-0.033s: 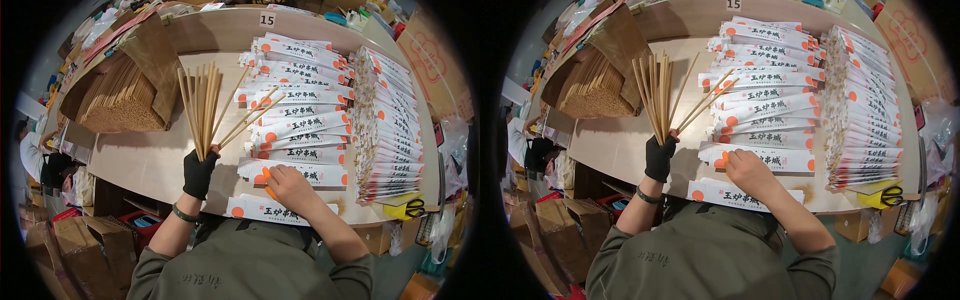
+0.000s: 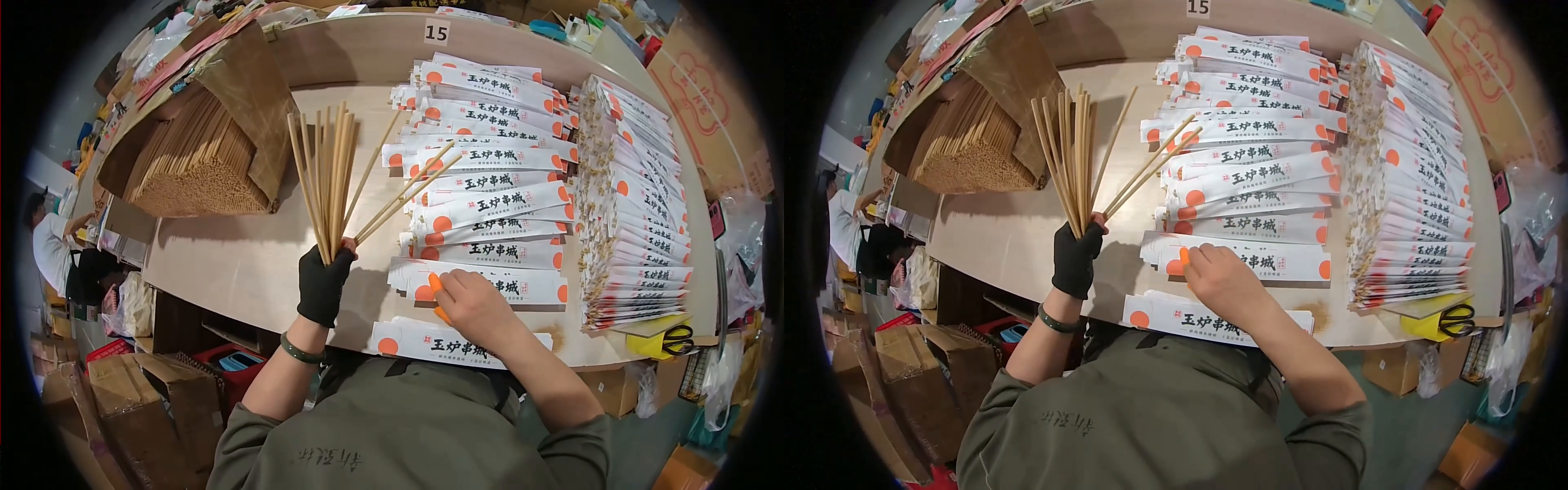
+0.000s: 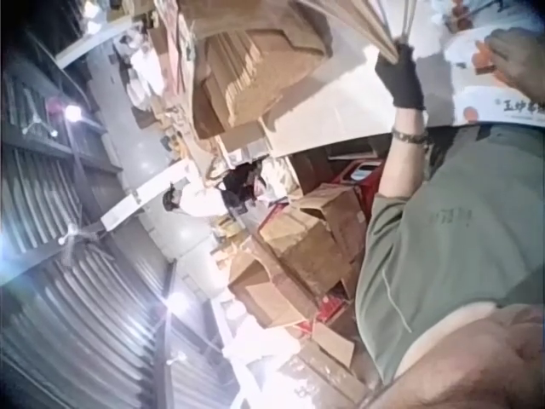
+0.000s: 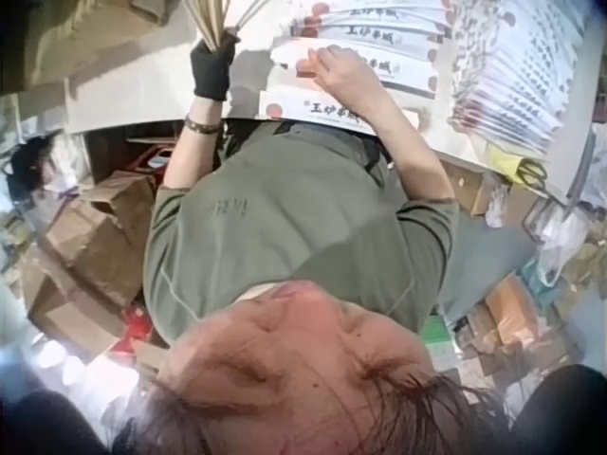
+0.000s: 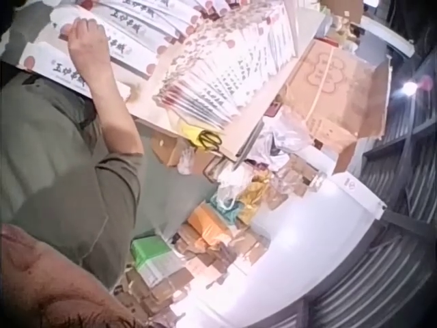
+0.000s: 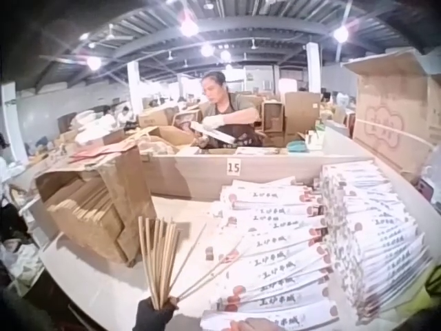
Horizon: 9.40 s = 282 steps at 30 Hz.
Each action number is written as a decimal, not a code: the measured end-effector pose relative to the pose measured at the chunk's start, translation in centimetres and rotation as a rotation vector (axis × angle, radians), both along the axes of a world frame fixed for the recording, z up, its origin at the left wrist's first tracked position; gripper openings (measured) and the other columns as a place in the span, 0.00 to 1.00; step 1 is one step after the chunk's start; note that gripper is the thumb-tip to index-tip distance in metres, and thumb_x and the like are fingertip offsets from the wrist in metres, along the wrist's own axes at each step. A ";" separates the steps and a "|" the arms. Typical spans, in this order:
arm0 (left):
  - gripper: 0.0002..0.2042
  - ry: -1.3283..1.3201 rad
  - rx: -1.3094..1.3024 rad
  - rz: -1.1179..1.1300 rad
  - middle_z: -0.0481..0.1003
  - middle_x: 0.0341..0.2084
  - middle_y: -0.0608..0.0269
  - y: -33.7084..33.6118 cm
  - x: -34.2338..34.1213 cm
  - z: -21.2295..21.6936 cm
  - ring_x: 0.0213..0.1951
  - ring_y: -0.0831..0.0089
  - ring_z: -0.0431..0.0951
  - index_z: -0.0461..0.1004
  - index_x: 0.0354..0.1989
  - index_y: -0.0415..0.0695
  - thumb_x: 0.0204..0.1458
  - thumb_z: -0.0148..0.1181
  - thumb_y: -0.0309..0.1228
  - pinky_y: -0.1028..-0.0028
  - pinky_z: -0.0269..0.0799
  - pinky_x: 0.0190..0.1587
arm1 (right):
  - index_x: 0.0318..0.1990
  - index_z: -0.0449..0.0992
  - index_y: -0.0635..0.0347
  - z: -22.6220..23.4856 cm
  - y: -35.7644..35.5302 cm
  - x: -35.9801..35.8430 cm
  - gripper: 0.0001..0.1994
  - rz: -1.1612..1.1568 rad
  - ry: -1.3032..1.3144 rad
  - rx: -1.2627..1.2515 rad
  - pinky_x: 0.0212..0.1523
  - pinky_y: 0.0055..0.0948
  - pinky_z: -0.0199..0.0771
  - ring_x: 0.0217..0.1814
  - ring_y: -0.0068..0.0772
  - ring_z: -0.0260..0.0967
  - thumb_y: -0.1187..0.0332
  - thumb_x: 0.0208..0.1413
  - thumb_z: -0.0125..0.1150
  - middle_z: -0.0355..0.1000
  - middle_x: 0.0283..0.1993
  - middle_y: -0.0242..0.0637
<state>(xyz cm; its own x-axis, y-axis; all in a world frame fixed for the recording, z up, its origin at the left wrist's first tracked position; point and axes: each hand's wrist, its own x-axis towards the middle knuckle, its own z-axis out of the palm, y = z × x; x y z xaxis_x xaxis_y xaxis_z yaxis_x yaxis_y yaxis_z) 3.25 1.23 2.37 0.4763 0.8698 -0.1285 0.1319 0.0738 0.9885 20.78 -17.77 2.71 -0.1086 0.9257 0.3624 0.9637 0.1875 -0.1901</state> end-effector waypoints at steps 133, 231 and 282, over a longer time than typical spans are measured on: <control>0.09 0.271 0.103 -0.404 0.80 0.27 0.64 3.6 -6.3 1.4 0.31 0.82 0.76 0.80 0.36 0.37 0.46 0.65 0.26 0.79 0.71 0.37 | 0.27 0.76 0.66 4.9 0.2 3.8 0.07 -0.432 1.104 -0.032 0.27 0.21 0.60 0.25 0.15 0.58 0.74 0.46 0.70 0.64 0.25 0.26; 0.11 0.367 0.123 -0.682 0.77 0.28 0.65 4.4 -5.5 2.2 0.31 0.82 0.74 0.78 0.39 0.36 0.50 0.62 0.30 0.81 0.68 0.36 | 0.28 0.76 0.64 4.1 0.3 3.7 0.05 -0.204 0.520 -0.089 0.30 0.27 0.65 0.29 0.30 0.66 0.72 0.46 0.65 0.68 0.26 0.34; 0.14 0.152 0.215 -0.593 0.76 0.31 0.63 3.9 -6.2 3.6 0.35 0.78 0.73 0.76 0.41 0.34 0.55 0.57 0.35 0.77 0.68 0.41 | 0.30 0.78 0.62 4.9 -0.3 3.1 0.06 -0.189 0.611 -0.128 0.30 0.28 0.65 0.29 0.31 0.65 0.70 0.45 0.67 0.68 0.25 0.33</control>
<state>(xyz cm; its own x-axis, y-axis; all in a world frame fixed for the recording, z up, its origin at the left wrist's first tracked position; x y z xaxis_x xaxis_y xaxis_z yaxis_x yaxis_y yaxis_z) -2.96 5.16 5.94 0.8738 0.4788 -0.0847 0.2293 -0.2522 0.9401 23.88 -18.04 7.59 0.2512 0.9485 0.1930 0.6893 -0.0354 -0.7236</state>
